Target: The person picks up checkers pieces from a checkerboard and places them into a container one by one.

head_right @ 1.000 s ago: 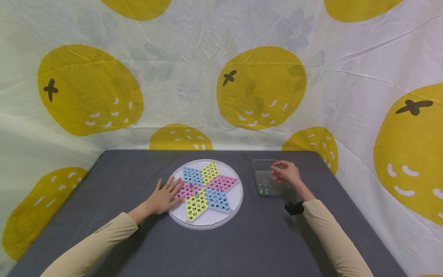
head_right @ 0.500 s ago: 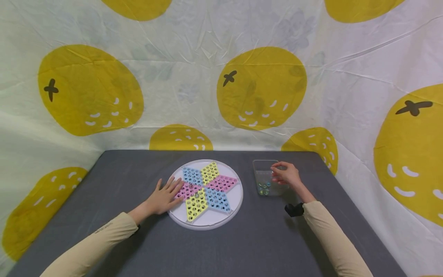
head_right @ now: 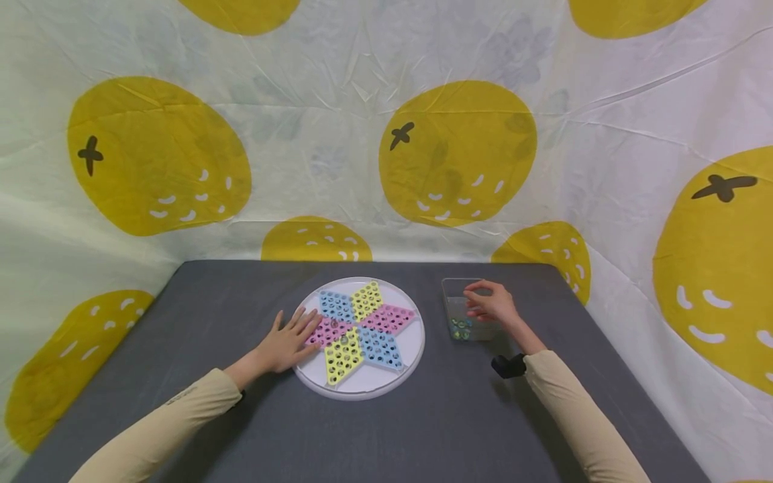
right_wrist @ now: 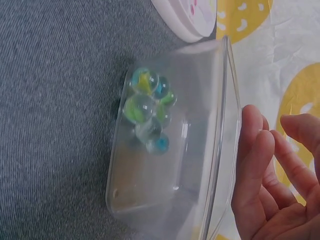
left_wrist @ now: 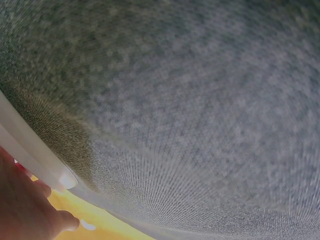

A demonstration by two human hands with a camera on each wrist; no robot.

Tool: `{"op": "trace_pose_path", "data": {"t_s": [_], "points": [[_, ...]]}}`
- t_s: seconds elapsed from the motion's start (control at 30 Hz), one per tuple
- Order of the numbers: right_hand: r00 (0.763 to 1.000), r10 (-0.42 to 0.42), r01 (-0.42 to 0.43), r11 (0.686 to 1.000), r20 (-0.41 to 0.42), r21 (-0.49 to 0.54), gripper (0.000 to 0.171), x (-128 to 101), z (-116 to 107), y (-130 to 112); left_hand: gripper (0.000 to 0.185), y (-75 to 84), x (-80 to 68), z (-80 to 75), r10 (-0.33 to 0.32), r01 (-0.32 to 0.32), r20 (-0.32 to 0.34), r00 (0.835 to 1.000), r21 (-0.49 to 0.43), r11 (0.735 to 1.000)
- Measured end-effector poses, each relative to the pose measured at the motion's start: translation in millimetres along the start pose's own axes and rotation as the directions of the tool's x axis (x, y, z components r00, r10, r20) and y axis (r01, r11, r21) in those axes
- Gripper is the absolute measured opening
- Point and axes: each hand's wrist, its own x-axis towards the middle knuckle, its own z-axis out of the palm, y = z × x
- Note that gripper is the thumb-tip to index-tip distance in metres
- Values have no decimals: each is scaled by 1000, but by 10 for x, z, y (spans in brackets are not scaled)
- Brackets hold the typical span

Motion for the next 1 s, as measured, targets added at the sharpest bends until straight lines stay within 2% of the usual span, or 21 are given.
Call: {"op": "trace_pose_path", "data": {"t_s": [0.33,0.8,1.0], "points": [[1000,26,-26,999,0,-34,49,34,128,-93,62,-5,-9,3,9,-10,-17,1000,-16,1000],[998,-28,30,999,62,-26,44,30,321,-189,64,-26,14,36,-12,12,9,1000,7,1000],[995,-48,51,998,90,-29,41,26,425,-221,63,-19,11,29,-6,6,-1,1000,-5,1000]]}}
